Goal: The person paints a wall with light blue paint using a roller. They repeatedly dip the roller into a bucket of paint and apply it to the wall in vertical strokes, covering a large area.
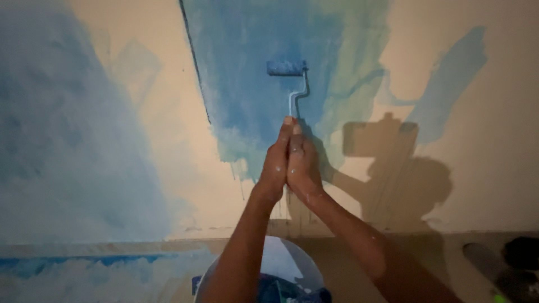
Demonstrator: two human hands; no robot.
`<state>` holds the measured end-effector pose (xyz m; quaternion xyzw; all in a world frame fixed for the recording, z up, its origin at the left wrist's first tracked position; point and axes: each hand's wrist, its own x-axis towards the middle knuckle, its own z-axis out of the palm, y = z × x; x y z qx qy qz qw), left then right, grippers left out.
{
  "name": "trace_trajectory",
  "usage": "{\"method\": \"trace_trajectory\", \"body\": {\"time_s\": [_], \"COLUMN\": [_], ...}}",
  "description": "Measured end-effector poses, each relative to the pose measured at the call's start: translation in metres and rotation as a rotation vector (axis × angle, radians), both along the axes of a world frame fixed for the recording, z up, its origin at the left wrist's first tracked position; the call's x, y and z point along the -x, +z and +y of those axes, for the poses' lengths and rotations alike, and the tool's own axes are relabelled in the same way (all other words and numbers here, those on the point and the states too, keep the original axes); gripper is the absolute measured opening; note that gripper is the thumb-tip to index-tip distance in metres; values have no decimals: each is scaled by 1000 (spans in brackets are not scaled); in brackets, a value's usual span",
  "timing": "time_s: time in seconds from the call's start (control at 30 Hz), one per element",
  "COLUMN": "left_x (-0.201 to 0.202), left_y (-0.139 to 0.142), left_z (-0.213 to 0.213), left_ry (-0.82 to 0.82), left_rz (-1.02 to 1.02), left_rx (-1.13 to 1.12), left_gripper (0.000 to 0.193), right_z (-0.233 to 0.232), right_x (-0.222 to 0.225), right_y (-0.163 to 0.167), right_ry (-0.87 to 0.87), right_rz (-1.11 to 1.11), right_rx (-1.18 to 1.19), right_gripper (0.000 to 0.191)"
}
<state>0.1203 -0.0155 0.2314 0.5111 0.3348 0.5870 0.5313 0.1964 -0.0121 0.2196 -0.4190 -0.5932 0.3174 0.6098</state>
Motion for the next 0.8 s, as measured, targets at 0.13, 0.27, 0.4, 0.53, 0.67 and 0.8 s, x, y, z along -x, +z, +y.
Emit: {"method": "trace_trajectory", "body": {"time_s": [0.13,0.27,0.4,0.53,0.67,0.8], "left_x": [19,53,85,100,113,128], "left_y": [16,52,76,67,75,102], "left_z": [9,12,3,-19,-24,-12], "left_ry": [4,66,32,17,57,84], "left_rz": [65,1,88,25,-40,144], "left_rx": [-4,-131,-62,-86,-29,-59], "left_gripper": [83,76,82,73,67,74], "right_z": [-2,3,-11,-34,-43,-39], "right_x": [17,47,79,100,111,118], "right_y": [21,73,93,84,96,126], "right_ry": [41,43,26,42,11,122], "right_rz": [73,-103,-66,-54,-112,-41], "right_rx": [-96,-65,67,86,39,111], "right_gripper": [62,67,72,71,70,69]}}
